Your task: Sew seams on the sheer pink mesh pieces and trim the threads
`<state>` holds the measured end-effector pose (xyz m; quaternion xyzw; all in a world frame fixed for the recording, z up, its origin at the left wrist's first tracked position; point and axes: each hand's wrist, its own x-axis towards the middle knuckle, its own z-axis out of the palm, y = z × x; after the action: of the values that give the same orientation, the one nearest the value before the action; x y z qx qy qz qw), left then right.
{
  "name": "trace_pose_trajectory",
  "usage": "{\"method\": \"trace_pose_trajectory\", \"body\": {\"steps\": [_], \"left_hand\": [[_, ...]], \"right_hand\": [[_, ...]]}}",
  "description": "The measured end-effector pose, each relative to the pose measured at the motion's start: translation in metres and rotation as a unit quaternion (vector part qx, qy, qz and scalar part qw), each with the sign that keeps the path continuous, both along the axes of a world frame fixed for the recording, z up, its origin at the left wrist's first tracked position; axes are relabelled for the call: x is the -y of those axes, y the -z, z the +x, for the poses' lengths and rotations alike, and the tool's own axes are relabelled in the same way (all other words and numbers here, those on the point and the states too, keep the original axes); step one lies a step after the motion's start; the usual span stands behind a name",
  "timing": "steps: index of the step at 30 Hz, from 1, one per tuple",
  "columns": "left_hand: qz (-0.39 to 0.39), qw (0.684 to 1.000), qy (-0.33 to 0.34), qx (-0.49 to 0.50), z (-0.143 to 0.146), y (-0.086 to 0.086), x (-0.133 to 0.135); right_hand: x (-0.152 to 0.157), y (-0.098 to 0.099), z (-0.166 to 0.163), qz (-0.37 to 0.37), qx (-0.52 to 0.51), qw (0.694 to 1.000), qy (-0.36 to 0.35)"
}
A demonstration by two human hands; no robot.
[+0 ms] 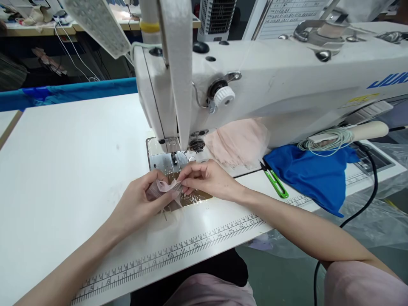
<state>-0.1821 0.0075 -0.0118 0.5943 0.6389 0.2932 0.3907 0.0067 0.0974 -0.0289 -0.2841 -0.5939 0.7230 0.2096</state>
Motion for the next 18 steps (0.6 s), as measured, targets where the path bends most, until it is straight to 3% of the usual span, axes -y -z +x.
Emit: {"method": "trace_pose_trajectory", "body": {"steps": [5, 8, 12, 18], "left_hand": [[0.16, 0.979, 0.008, -0.127, 0.002, 0.008, 0.0], [0.24, 0.953, 0.025, -0.185, 0.001, 0.011, 0.001], [0.263, 0.94, 0.034, -0.215, -0.001, 0.014, 0.004], [0.269, 0.945, 0.05, -0.179, -0.003, 0.011, 0.002]], "right_hand": [[0.003, -0.003, 0.0, -0.014, 0.008, 1.0, -0.005], [0.007, -0.003, 0.0, 0.08, 0.021, 0.996, 0.017], [0.012, -0.001, -0.001, 0.232, 0.021, 0.971, 0.052], [0.012, 0.0, -0.001, 0.317, 0.022, 0.946, 0.066]]}}
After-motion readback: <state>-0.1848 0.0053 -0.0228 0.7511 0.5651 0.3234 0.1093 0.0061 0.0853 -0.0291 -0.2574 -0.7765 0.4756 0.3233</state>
